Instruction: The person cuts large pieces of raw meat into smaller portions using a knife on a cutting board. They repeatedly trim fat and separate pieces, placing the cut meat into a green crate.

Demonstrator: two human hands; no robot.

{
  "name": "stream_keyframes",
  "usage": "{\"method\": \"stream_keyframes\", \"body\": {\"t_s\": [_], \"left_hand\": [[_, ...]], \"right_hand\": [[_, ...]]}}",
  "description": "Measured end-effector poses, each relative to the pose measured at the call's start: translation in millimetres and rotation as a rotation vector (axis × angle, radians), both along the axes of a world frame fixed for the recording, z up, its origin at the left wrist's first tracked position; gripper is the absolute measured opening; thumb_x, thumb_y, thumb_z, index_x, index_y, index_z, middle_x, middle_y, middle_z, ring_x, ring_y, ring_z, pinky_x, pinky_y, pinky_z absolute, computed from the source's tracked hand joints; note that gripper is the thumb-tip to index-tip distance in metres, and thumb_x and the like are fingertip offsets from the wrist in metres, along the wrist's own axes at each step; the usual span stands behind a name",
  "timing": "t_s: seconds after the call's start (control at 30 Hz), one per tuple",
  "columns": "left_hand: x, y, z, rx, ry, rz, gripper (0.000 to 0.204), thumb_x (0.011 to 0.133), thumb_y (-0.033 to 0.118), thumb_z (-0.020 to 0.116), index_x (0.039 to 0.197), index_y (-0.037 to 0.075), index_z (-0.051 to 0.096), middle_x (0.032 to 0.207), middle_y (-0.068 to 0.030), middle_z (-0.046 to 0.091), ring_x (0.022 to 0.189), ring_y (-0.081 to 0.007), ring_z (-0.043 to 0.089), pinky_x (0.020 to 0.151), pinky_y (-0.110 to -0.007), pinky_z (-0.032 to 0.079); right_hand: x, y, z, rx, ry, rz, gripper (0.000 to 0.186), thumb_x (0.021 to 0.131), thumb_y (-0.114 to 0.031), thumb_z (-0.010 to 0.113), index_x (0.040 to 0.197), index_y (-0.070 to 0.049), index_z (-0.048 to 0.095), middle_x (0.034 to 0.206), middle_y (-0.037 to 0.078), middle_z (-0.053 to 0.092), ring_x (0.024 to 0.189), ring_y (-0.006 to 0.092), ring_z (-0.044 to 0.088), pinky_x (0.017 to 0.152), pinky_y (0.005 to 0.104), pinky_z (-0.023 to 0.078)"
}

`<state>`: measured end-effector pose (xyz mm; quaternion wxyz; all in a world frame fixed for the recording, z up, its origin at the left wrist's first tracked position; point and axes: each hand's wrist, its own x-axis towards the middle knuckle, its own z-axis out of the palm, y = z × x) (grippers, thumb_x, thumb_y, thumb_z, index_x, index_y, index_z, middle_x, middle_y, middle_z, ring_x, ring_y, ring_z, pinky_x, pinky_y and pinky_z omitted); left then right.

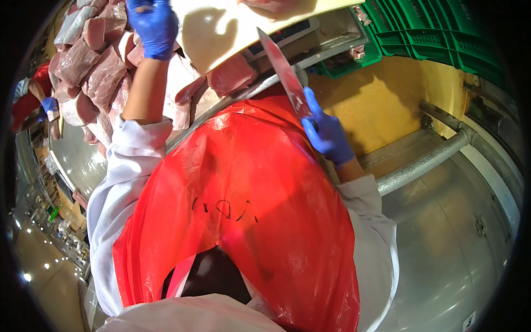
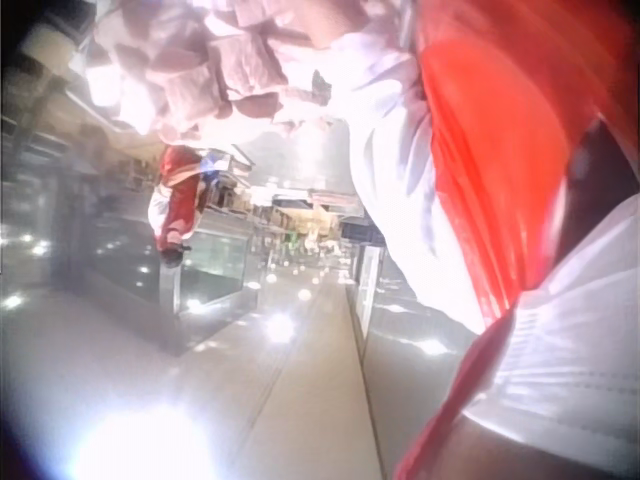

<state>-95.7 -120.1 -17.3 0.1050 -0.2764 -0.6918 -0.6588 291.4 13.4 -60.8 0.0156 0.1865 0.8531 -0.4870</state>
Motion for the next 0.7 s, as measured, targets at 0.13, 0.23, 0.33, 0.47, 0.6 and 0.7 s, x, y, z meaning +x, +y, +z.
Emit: {"method": "stream_keyframes", "body": {"t_s": [0.13, 0.23, 0.33, 0.47, 0.6, 0.7], "left_hand": [[66, 30, 32, -0.371, 0.602, -0.186, 0.034, 0.079, 0.024, 0.079, 0.105, 0.008, 0.064, 0.08, -0.0107, 0.058, 0.066, -0.0293, 0.056, 0.061, -0.04, 0.049], [77, 45, 8, -0.701, 0.626, 0.006, 0.025, 0.078, 0.028, 0.074, 0.089, 0.012, 0.058, 0.075, -0.0121, 0.058, 0.062, -0.0332, 0.06, 0.057, -0.047, 0.049], [80, 47, 14, -0.558, 0.426, -0.021, 0.017, 0.081, 0.023, 0.072, 0.085, 0.011, 0.061, 0.073, -0.0137, 0.062, 0.062, -0.0333, 0.063, 0.057, -0.045, 0.051], [80, 41, 19, -0.493, 0.018, -0.078, 0.011, 0.084, 0.017, 0.067, 0.078, 0.008, 0.064, 0.066, -0.0159, 0.064, 0.057, -0.0321, 0.064, 0.058, -0.04, 0.052], [82, 26, 17, -0.274, -0.125, -0.111, 0.012, 0.088, 0.009, 0.067, 0.078, 0.003, 0.064, 0.059, -0.005, 0.059, 0.053, -0.0106, 0.054, 0.054, -0.029, 0.046], [69, -1, 5, -0.163, -0.183, -0.09, 0.005, 0.093, 0.006, 0.065, 0.093, 0.001, 0.064, 0.074, -0.0008, 0.06, 0.068, -0.0062, 0.054, 0.063, -0.024, 0.046]], "right_hand": [[2, 18, 37, -0.098, 0.015, -0.26, 0.077, 0.095, -0.005, 0.059, 0.163, -0.011, 0.022, 0.065, 0.009, 0.059, 0.054, 0.0133, 0.052, 0.057, 0.0318, 0.05], [-52, 36, 55, -0.126, 0.214, -0.381, 0.079, 0.095, -0.006, 0.06, 0.163, -0.015, 0.022, 0.068, 0.003, 0.062, 0.056, 0.0073, 0.053, 0.056, 0.0275, 0.051], [-107, 43, 42, -0.155, 0.389, -0.387, 0.08, 0.095, -0.006, 0.061, 0.163, -0.018, 0.023, 0.069, 0.001, 0.064, 0.057, 0.0057, 0.056, 0.053, 0.0266, 0.051], [-174, 20, 60, 0.039, 0.586, -0.3, 0.078, 0.089, -0.001, 0.057, 0.16, -0.006, 0.028, 0.068, 0.01, 0.058, 0.058, 0.0178, 0.056, 0.058, 0.033, 0.048], [-187, 16, 50, 0.186, 0.428, -0.184, 0.078, 0.092, -0.005, 0.06, 0.161, -0.01, 0.024, 0.077, 0.012, 0.066, 0.059, 0.0188, 0.063, 0.057, 0.0332, 0.051], [-157, 4, 13, 0.306, 0.48, -0.123, 0.073, 0.094, -0.013, 0.06, 0.159, -0.013, 0.028, 0.077, 0.028, 0.064, 0.067, 0.0485, 0.062, 0.058, 0.05, 0.049]]}}
